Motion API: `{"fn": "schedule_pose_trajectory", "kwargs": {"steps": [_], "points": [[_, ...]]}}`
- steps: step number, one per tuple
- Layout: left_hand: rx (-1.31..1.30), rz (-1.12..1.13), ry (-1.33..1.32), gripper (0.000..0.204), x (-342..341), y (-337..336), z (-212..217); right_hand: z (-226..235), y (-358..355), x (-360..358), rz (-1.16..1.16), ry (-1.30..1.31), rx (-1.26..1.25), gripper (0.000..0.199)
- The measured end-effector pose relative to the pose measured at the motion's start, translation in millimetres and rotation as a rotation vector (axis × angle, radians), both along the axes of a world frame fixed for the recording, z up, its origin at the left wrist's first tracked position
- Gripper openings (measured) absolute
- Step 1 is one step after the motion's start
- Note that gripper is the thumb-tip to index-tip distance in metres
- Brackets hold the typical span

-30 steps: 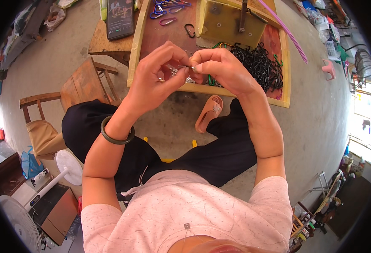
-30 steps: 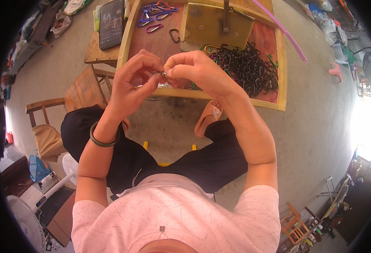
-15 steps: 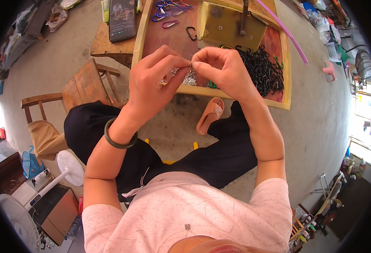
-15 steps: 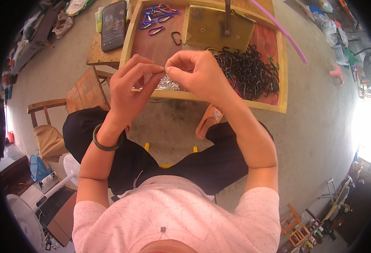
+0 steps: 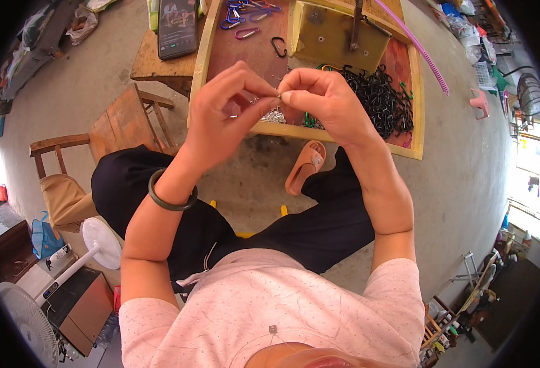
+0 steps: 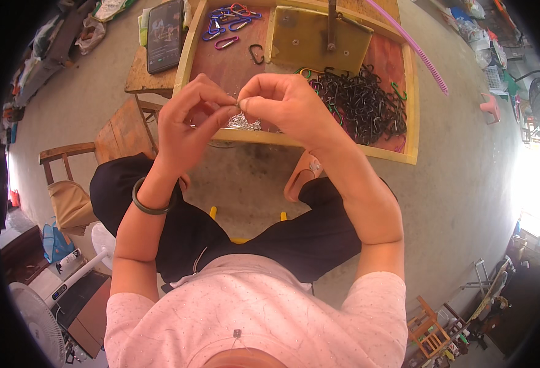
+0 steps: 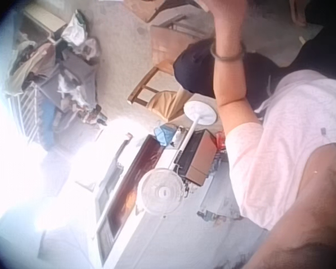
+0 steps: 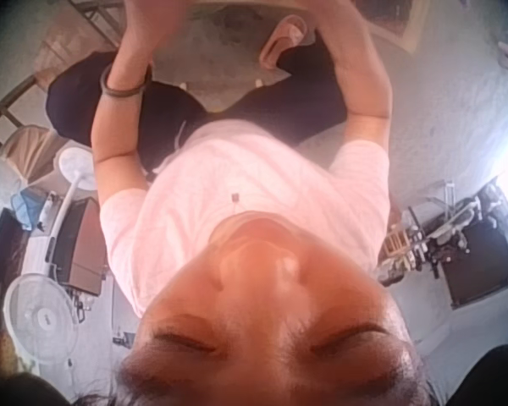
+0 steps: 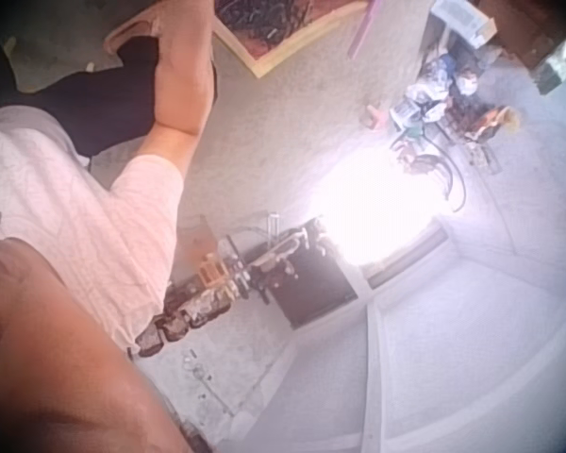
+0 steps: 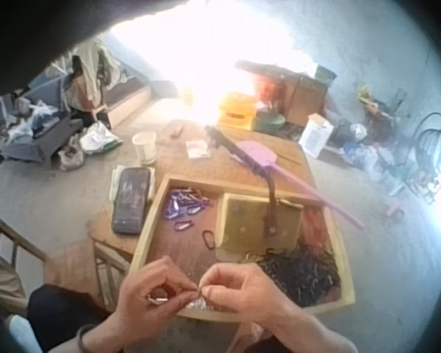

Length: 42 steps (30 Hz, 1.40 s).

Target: The person is assembling small colorful metal carabiners and chain links by hand. They pick up metal hooks and rings from a tray, connect them to one another, and place the finished assemblies back into different sections of the tray.

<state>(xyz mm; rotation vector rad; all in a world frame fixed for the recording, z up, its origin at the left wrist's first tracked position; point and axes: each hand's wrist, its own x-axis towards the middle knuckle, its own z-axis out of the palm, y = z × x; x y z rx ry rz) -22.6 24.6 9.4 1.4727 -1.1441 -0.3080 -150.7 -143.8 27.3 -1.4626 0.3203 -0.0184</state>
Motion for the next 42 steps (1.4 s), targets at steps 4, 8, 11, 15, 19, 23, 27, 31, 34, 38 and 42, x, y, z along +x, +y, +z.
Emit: {"fn": "schedule_pose_trajectory", "kwargs": {"steps": [4, 8, 11, 15, 19, 23, 27, 31, 34, 38, 42], "points": [[0.024, 0.059, -0.073, 0.013, 1, -3, 5, -1, -3, 3, -0.064, 0.027, 0.030, 0.009], [0.088, 0.151, -0.405, 0.013, -1, -1, 1, -5, -1, 5, -0.082, 0.033, -0.048, 0.009], [0.243, 0.120, -0.148, 0.011, -2, 0, 2, -5, -1, 6, -0.088, 0.024, -0.103, 0.009], [0.217, 0.035, 0.348, 0.009, 2, 0, -9, -1, 2, 8, -0.117, -0.093, -0.250, 0.010], [0.183, -0.022, 0.554, 0.010, 5, -1, -7, 9, 12, 6, -0.173, -0.278, -0.610, 0.021], [0.167, -0.049, 0.592, 0.011, 7, -2, -8, 5, 8, 11, -0.178, -0.485, -1.129, 0.025], [0.116, -0.068, 0.649, 0.014, 5, -2, -5, 7, 6, 12, -0.198, -0.563, -1.198, 0.020], [0.012, -0.104, 0.618, 0.023, 0, -6, -7, 14, -5, 13, -0.123, -0.500, -0.975, 0.018], [0.011, -0.029, 0.658, 0.037, -8, -19, 3, 23, -22, 19, -0.184, -0.410, -0.902, 0.011], [0.021, 0.031, 0.617, 0.049, -5, -21, -2, 56, -51, 33, -0.380, -0.131, -0.926, 0.013], [0.036, 0.104, 0.682, 0.042, 3, -12, 2, 55, -68, 48, -0.425, -0.092, -1.069, 0.015]]}}
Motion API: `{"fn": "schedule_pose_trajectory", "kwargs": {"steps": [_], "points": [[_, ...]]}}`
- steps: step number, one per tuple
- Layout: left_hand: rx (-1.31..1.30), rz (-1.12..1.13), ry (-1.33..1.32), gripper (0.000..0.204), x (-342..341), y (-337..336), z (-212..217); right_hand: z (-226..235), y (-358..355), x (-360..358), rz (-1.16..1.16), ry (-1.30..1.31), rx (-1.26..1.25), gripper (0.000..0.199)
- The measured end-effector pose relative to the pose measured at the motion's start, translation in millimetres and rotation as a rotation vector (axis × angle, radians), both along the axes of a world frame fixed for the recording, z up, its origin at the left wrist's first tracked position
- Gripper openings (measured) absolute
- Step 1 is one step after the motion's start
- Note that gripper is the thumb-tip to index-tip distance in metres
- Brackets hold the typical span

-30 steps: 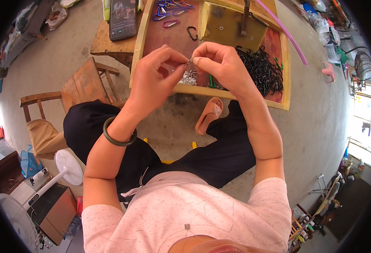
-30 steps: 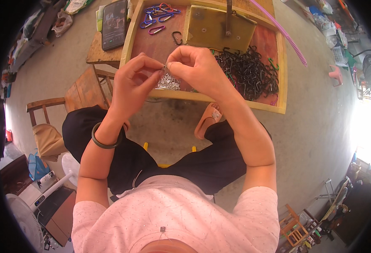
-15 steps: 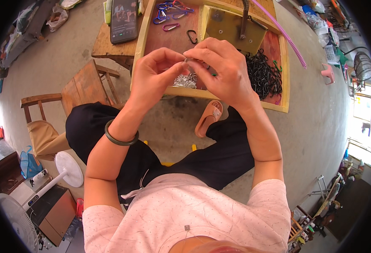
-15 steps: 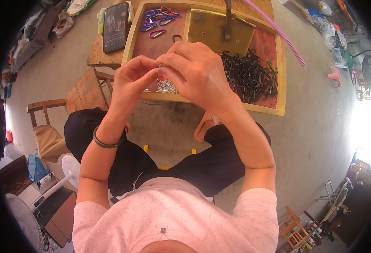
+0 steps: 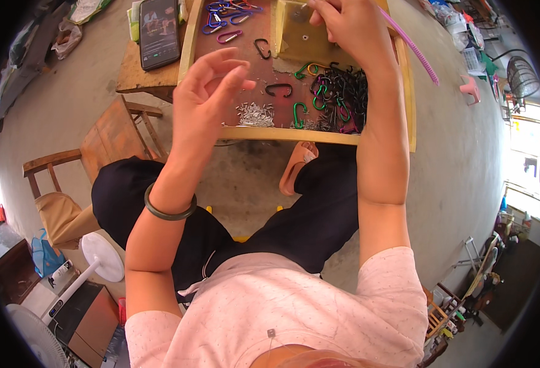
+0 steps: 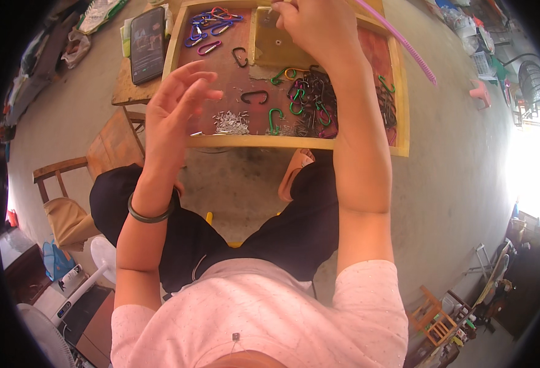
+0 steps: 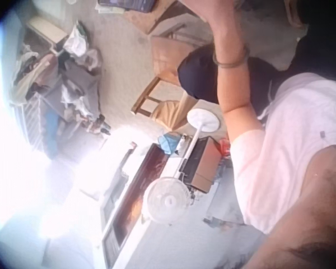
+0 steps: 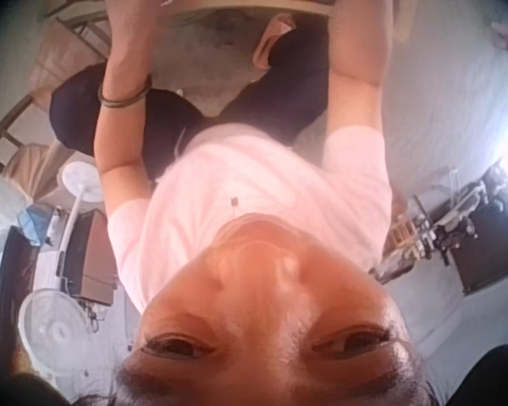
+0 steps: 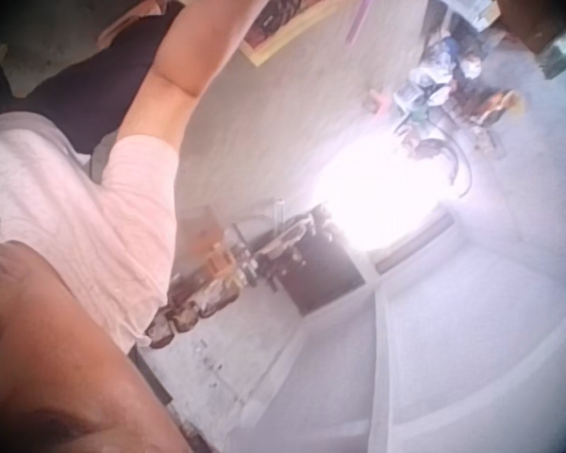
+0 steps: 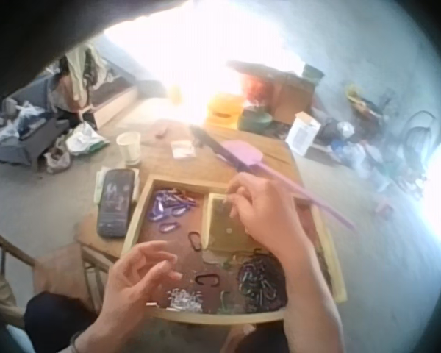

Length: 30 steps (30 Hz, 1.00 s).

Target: The person is assembling small colorful metal carabiners and chain links by hand. They pick up metal hooks and rings from a tray, connect them to one another, and place the finished assemblies back into different sections of the tray.

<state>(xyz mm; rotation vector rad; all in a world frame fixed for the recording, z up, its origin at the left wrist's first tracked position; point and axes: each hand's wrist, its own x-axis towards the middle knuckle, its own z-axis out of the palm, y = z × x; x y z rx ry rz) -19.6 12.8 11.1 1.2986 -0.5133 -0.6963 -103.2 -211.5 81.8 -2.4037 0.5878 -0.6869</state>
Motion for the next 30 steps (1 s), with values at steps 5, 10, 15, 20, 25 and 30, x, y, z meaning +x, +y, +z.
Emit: {"fn": "schedule_pose_trajectory", "kwargs": {"steps": [5, 10, 15, 20, 25, 30], "points": [[0.086, 0.030, -0.012, 0.035, 5, 12, 6, -6, -19, 12, 0.046, 0.099, -0.057, 0.020], [0.047, 0.046, 0.008, 0.032, 10, 22, 2, -4, -18, 26, 0.044, 0.203, -0.160, 0.023], [0.036, 0.061, -0.001, 0.029, 13, 28, 5, 4, -12, 28, -0.018, 0.276, 0.124, 0.022], [0.021, 0.059, -0.009, 0.025, 12, 28, 6, 5, -15, 26, -0.003, 0.310, 0.120, 0.021], [0.019, 0.055, -0.012, 0.023, 13, 28, 3, 6, -9, 23, 0.023, 0.279, 0.122, 0.021], [0.014, 0.046, 0.026, 0.022, 14, 27, 3, 15, 10, 17, 0.078, 0.208, 0.117, 0.027]]}}
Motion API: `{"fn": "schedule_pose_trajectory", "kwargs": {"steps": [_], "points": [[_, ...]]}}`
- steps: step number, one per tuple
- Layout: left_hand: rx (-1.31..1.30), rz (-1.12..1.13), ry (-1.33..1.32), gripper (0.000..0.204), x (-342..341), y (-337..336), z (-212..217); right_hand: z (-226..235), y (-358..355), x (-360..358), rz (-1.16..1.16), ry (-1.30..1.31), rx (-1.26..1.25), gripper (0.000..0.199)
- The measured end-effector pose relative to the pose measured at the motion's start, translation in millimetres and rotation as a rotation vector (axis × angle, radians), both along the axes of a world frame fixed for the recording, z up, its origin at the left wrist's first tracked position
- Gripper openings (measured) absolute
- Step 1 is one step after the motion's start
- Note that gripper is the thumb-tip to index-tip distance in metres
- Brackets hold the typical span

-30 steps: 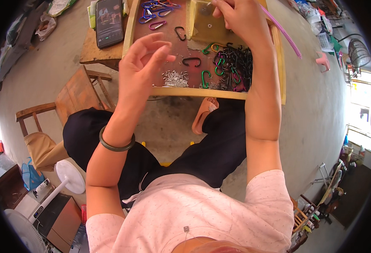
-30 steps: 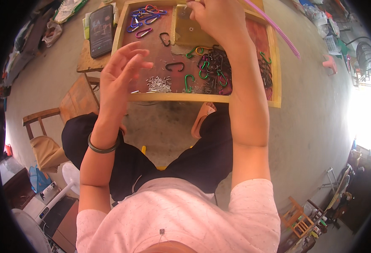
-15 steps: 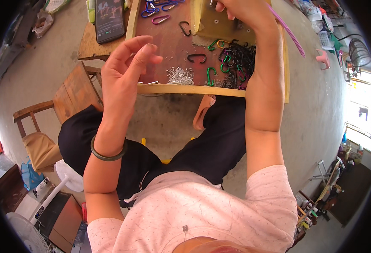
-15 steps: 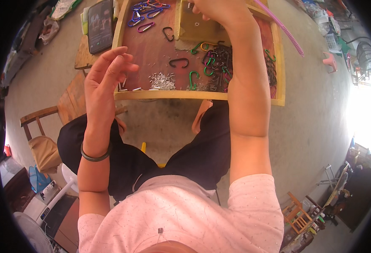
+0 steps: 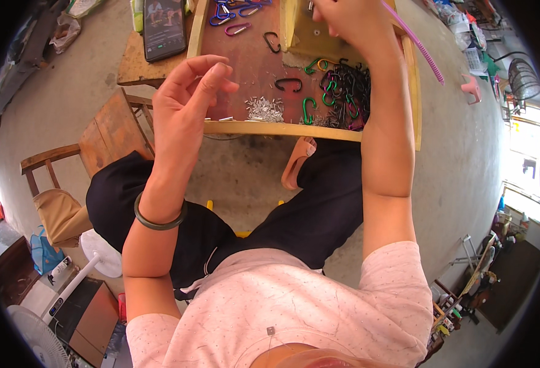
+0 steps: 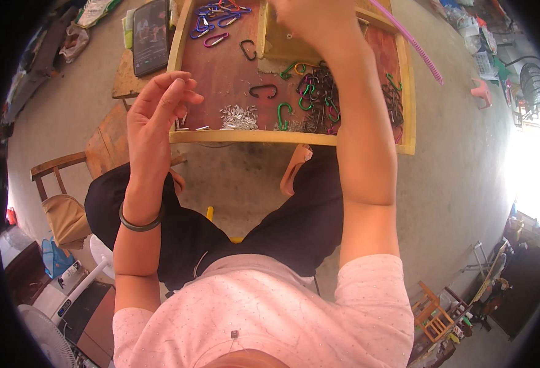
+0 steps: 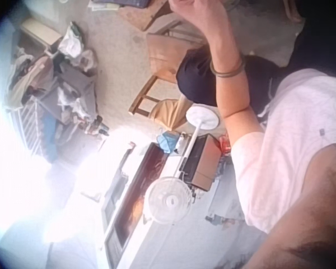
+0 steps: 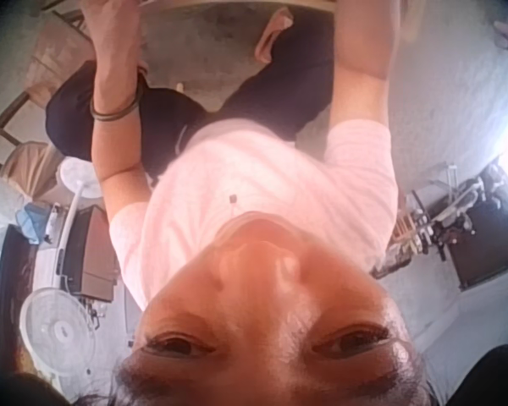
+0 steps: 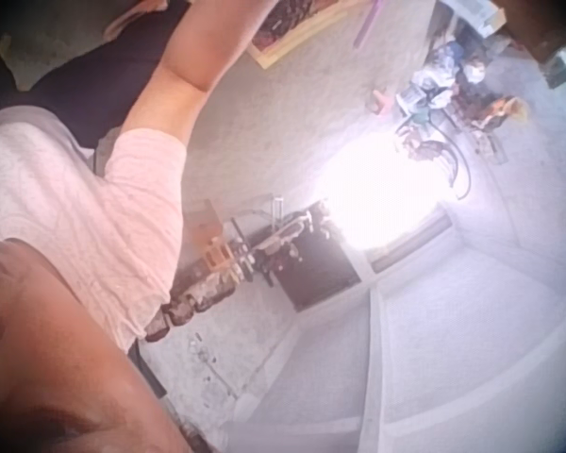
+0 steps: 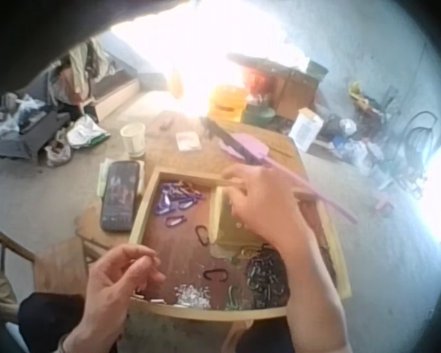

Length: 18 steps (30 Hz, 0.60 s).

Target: The person is assembling small colorful metal carabiners and chain links by hand. They pick up metal hooks and rings from a tray, connect them to one another, and place the finished assemblies back into different sections of the tray.

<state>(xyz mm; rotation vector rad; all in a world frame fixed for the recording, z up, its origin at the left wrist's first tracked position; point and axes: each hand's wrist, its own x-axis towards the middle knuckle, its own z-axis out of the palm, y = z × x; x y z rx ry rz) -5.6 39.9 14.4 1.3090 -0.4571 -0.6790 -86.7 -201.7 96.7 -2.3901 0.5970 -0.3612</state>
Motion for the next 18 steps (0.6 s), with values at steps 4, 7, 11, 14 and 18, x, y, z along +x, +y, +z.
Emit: {"fn": "schedule_pose_trajectory", "kwargs": {"steps": [4, 7, 11, 14, 18], "points": [[0.002, 0.020, -0.033, 0.021, 2, 2, -1, -59, 31, 17, 0.106, -0.114, -0.679, 0.016], [-0.025, 0.027, -0.020, 0.021, 1, 2, -3, -79, 60, 22, 0.069, 0.339, -0.793, 0.015], [-0.033, 0.015, 0.002, 0.020, -2, 0, 3, -108, 63, 26, 0.015, 0.215, -0.903, 0.006], [-0.037, 0.016, -0.044, 0.019, 1, 1, -2, -111, 63, 26, 0.031, 0.240, -0.919, 0.010], [-0.030, 0.014, -0.039, 0.020, 2, 2, -2, -103, 56, 20, 0.058, 0.075, -0.827, 0.011]]}}
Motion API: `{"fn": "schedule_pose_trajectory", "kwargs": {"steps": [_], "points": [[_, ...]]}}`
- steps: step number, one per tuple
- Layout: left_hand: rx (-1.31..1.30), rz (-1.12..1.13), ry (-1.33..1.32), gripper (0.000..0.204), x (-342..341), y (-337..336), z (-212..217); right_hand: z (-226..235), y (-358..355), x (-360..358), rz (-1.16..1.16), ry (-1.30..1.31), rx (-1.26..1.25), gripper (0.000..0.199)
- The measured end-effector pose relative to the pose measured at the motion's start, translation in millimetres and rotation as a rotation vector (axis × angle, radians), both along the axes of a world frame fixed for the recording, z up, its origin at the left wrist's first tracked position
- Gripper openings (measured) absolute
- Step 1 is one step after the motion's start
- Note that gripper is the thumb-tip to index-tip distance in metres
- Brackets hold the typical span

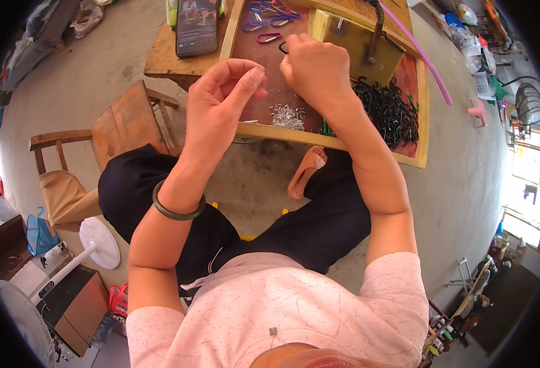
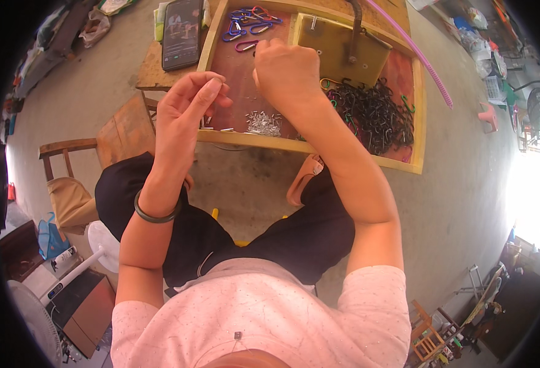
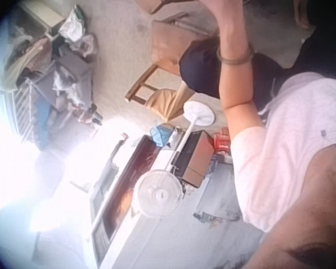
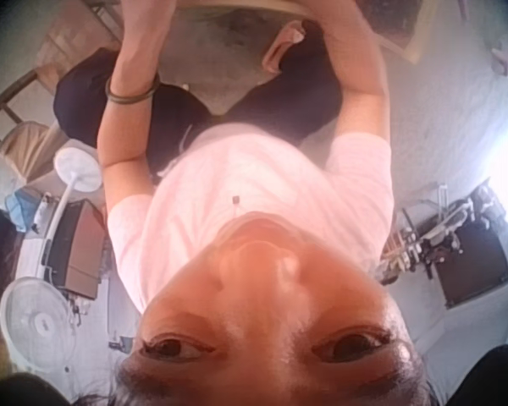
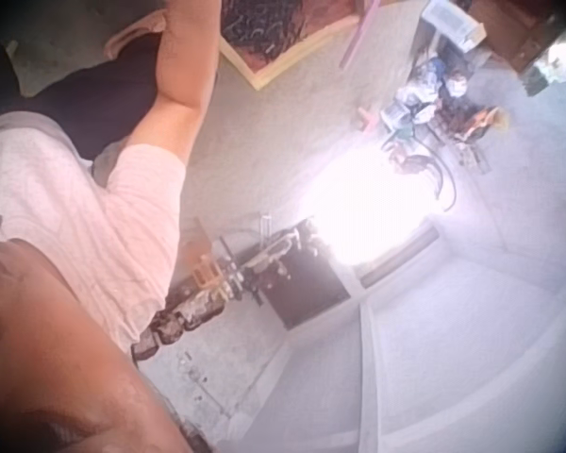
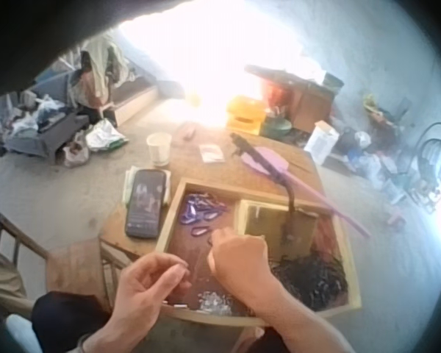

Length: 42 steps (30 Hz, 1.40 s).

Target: The person is assembling small colorful metal carabiners and chain links by hand. They pick up metal hooks and rings from a tray, connect them to one another, and place the finished assemblies back into different sections of the tray.

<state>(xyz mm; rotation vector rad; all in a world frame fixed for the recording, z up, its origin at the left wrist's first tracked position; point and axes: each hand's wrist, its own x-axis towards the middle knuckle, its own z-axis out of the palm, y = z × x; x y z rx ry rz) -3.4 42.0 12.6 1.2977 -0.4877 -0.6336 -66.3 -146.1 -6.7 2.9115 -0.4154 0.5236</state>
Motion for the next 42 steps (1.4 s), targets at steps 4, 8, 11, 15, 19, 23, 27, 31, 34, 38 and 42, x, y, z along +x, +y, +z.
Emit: {"fn": "schedule_pose_trajectory", "kwargs": {"steps": [4, 8, 11, 15, 19, 23, 27, 31, 34, 38, 42], "points": [[0.011, -0.042, 0.074, 0.020, 6, -1, -2, 30, 4, -20, 0.274, -0.186, 0.331, 0.009], [-0.012, -0.240, 0.339, 0.021, 8, -5, -4, 40, 12, -43, 0.446, -0.247, 0.203, 0.017], [-0.063, -0.332, 0.358, 0.020, 5, -9, -1, 39, 10, -55, 0.490, -0.301, 0.196, 0.026], [-0.019, -0.363, 0.243, 0.017, 0, -15, -7, 36, 0, -63, 0.520, -0.439, 0.238, 0.035], [0.020, -0.324, 0.223, 0.015, -5, -23, -10, 42, -3, -71, 0.426, -0.360, 0.750, 0.053], [0.006, -0.266, 0.270, 0.014, -7, -33, -8, 39, -13, -73, 0.409, -0.290, 0.571, 0.055], [0.042, -0.218, 0.261, 0.012, -12, -44, -2, 42, -21, -69, 0.394, -0.313, 0.462, 0.055], [-0.017, -0.204, 0.181, 0.012, -13, -60, 3, 46, -31, -65, 0.395, -0.381, 0.391, 0.053], [-0.033, -0.227, 0.205, 0.013, -10, -75, 7, 45, -43, -64, 0.389, -0.450, 0.327, 0.052], [-0.040, -0.108, 0.139, 0.020, -7, -101, 19, 44, -68, -59, 0.275, -0.592, 0.112, 0.042], [0.001, -0.040, -0.048, 0.028, 15, -132, -2, 42, -86, -63, 0.123, -0.411, 0.254, 0.059]]}}
